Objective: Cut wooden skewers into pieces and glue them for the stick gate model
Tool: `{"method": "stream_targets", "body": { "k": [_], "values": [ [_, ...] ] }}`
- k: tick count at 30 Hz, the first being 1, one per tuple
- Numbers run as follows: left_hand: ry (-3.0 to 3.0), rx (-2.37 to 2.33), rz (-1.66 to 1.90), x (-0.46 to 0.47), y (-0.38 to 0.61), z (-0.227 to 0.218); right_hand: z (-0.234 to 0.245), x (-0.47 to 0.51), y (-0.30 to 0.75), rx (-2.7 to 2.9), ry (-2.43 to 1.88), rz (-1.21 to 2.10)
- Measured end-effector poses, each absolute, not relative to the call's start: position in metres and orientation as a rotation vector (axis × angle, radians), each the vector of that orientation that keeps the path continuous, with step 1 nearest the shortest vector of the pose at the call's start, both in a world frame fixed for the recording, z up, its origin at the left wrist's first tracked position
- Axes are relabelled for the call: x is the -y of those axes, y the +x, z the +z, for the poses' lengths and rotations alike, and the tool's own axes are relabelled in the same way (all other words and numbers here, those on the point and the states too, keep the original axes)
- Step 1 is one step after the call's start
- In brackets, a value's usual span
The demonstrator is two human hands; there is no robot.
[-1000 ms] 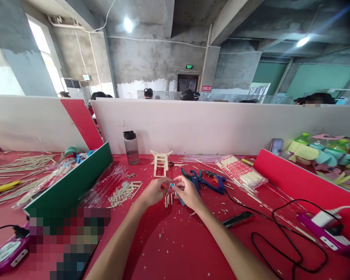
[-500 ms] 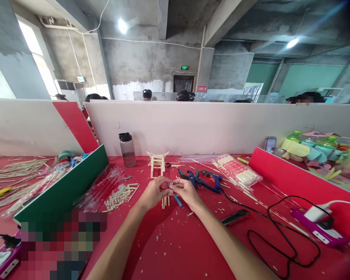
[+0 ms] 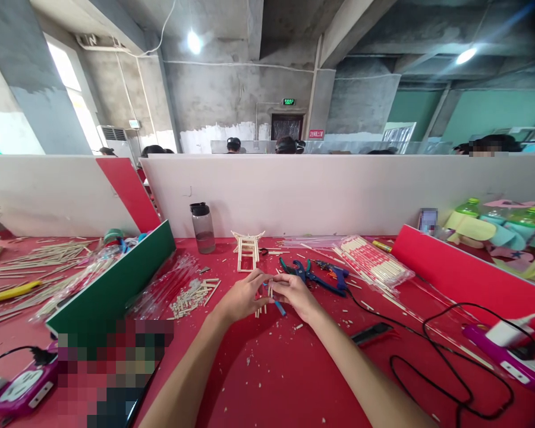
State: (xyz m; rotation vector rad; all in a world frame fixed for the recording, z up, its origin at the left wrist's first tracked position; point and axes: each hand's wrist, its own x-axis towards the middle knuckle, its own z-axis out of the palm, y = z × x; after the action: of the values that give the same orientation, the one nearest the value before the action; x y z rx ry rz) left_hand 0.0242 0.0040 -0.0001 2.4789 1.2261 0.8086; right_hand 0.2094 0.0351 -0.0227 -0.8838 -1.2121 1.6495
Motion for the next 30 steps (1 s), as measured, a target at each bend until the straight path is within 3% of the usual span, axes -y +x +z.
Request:
{"method": "stream_targets", "body": {
  "k": [24,30],
  "values": [
    [2.556,-1.289,0.706,-0.001,0.02,0.005,-0.021,-0.033,0.207,1.286,-0.878,1.616],
    [2.499,-1.332,0.461,-0.005,0.001,0.0,-0.021,-0.039,0.211,1.299,-0.944,1.482]
  ]
}}
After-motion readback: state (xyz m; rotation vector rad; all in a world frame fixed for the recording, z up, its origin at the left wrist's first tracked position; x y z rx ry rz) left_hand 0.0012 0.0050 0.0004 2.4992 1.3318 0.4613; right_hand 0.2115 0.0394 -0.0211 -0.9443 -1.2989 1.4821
